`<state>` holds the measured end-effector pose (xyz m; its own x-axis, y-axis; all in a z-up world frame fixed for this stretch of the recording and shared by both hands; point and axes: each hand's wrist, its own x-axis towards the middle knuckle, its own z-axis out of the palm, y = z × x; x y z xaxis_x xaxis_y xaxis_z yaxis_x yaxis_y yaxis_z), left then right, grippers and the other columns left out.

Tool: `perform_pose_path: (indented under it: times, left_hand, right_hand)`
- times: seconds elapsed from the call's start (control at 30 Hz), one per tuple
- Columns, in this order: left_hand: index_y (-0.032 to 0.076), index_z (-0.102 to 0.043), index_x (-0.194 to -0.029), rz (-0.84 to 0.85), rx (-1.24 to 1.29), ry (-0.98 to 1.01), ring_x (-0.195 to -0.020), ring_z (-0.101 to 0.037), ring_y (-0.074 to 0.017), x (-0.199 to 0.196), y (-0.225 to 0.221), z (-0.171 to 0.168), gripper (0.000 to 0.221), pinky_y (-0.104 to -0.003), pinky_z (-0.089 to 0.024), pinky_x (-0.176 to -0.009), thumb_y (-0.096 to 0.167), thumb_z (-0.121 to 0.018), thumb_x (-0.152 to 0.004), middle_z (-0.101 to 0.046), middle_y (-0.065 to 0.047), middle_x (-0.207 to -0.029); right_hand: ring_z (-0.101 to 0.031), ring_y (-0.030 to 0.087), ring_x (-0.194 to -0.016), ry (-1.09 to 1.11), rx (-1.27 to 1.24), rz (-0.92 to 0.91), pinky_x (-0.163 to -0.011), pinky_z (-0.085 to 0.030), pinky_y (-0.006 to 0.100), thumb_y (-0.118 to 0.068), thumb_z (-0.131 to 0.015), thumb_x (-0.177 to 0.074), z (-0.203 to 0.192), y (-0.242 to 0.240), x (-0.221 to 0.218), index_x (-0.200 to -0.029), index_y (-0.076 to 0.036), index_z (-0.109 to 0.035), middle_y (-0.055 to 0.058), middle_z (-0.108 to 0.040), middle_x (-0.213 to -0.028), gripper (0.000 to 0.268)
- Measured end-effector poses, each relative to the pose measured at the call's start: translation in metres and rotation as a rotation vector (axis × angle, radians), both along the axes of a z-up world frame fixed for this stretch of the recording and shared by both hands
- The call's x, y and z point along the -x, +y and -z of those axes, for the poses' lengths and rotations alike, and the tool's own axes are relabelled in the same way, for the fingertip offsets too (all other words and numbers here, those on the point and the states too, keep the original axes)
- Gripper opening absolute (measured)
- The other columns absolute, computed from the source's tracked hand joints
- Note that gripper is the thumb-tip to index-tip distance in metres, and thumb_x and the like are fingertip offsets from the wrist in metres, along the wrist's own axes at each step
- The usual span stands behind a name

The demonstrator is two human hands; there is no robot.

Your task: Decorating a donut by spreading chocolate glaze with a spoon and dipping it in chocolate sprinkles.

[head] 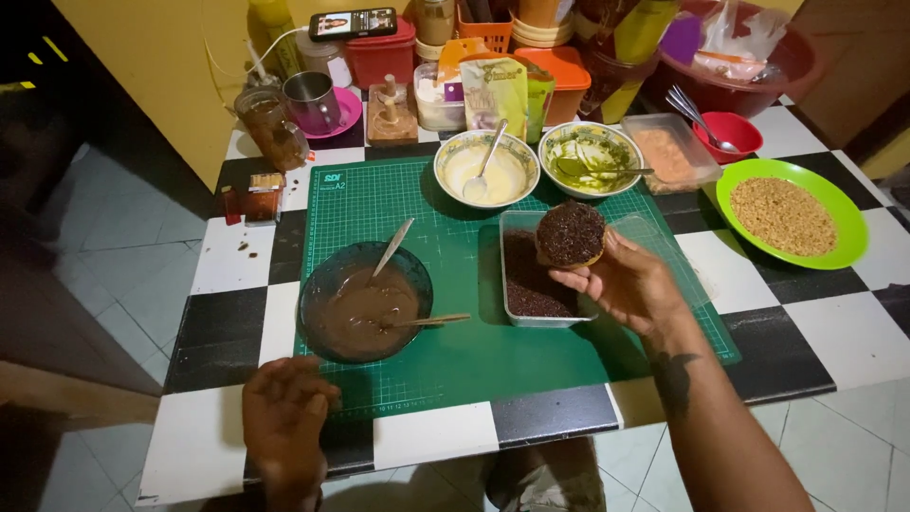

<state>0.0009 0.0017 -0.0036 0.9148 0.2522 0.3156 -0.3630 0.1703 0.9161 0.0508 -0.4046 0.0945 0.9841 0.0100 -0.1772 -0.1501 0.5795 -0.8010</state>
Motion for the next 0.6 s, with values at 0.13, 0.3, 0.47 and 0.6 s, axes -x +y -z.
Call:
perform_pose_path:
  times: [0.13,0.3,0.47,0.6]
  left_hand:
    - [0.005,-0.048,-0.135,0.020,0.001,-0.043,-0.081,-0.067,-0.0203,-0.001,0.001,0.004,0.056,-0.032,-0.059,-0.069,-0.015,-0.057,-0.084,-0.066,-0.021,-0.122]
    - [0.005,-0.048,-0.133,0.012,-0.010,-0.005,-0.082,-0.067,-0.0202,0.001,-0.001,-0.004,0.053,-0.032,-0.059,-0.069,-0.015,-0.057,-0.085,-0.066,-0.019,-0.122]
    - [0.001,-0.047,-0.130,0.012,-0.014,0.004,-0.081,-0.065,-0.0233,0.003,-0.004,-0.011,0.048,-0.035,-0.059,-0.072,-0.013,-0.057,-0.085,-0.065,-0.020,-0.119]
    - [0.002,-0.049,-0.128,0.034,0.018,-0.015,-0.079,-0.066,-0.0188,-0.001,-0.002,-0.006,0.048,-0.031,-0.058,-0.067,-0.012,-0.057,-0.083,-0.067,-0.017,-0.118]
  right_hand:
    - [-0.052,0.047,-0.129,-0.031,-0.005,-0.032,-0.110,-0.045,0.052,-0.022,-0.055,-0.088,0.006,-0.005,-0.002,-0.154,-0.005,-0.035,0.030,-0.046,-0.149,0.072]
    - [-0.058,0.040,-0.123,-0.031,0.195,-0.004,-0.100,-0.050,0.053,-0.024,-0.059,-0.085,0.007,-0.016,-0.005,-0.146,0.001,-0.046,0.023,-0.056,-0.141,0.067]
    - [-0.061,0.025,-0.103,-0.080,0.638,-0.030,-0.086,-0.051,0.036,-0.010,-0.059,-0.094,-0.008,-0.019,-0.009,-0.139,0.000,-0.061,0.015,-0.067,-0.126,0.046]
    - [-0.071,0.021,-0.107,-0.119,1.274,-0.173,-0.098,-0.055,0.038,-0.022,-0.062,-0.092,-0.040,-0.001,-0.011,-0.134,-0.015,-0.065,0.006,-0.075,-0.126,0.043]
